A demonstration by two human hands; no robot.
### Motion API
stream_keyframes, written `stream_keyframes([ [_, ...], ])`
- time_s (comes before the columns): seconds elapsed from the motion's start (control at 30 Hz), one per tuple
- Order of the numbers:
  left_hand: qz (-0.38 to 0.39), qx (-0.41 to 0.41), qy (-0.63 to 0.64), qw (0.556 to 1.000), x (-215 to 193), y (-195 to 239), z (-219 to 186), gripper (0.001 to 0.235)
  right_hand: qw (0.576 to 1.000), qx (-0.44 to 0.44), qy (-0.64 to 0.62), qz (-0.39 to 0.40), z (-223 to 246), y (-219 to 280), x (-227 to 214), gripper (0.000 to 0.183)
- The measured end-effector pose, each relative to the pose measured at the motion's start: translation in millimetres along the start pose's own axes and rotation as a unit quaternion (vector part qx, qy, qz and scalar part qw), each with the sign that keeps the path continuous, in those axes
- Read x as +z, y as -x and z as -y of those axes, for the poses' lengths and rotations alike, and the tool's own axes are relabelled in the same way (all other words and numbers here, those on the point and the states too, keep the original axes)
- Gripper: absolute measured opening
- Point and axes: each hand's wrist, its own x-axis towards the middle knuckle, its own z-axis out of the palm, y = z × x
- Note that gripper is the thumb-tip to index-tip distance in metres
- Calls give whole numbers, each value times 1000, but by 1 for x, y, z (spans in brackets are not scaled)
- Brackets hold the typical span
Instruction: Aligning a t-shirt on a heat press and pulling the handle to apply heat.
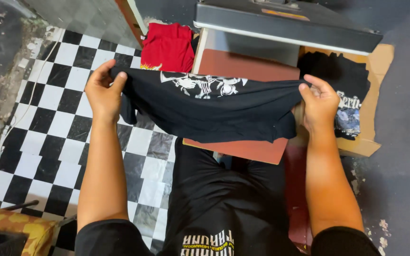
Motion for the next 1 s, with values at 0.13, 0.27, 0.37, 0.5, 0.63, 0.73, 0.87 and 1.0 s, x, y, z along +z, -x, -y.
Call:
stream_keyframes([
  [0.13,-11,-8,-37,999,-13,-6,11,36,999,22,39,21,-2,-5,-16,33],
  [0.27,-16,81,-170,982,-30,-16,21,22,980,-92,174,-5,6,-8,-20,20],
  [0.37,3,151,-166,974,-29,-22,12,21,973,-149,173,13,14,-14,-15,15],
  [0.5,83,39,-41,995,-33,-15,3,18,981,-61,177,47,40,3,-8,11],
  [0.63,63,5,-58,996,-34,-9,6,16,986,-28,157,47,20,1,-15,14],
  [0.73,54,66,-83,993,-30,-14,12,15,991,-25,125,50,20,-2,-7,15],
  [0.87,28,64,-105,992,-21,-10,12,13,988,-71,119,64,18,-3,5,14],
  [1.0,25,102,-124,987,-17,-9,18,13,992,-83,94,24,19,1,21,13],
])
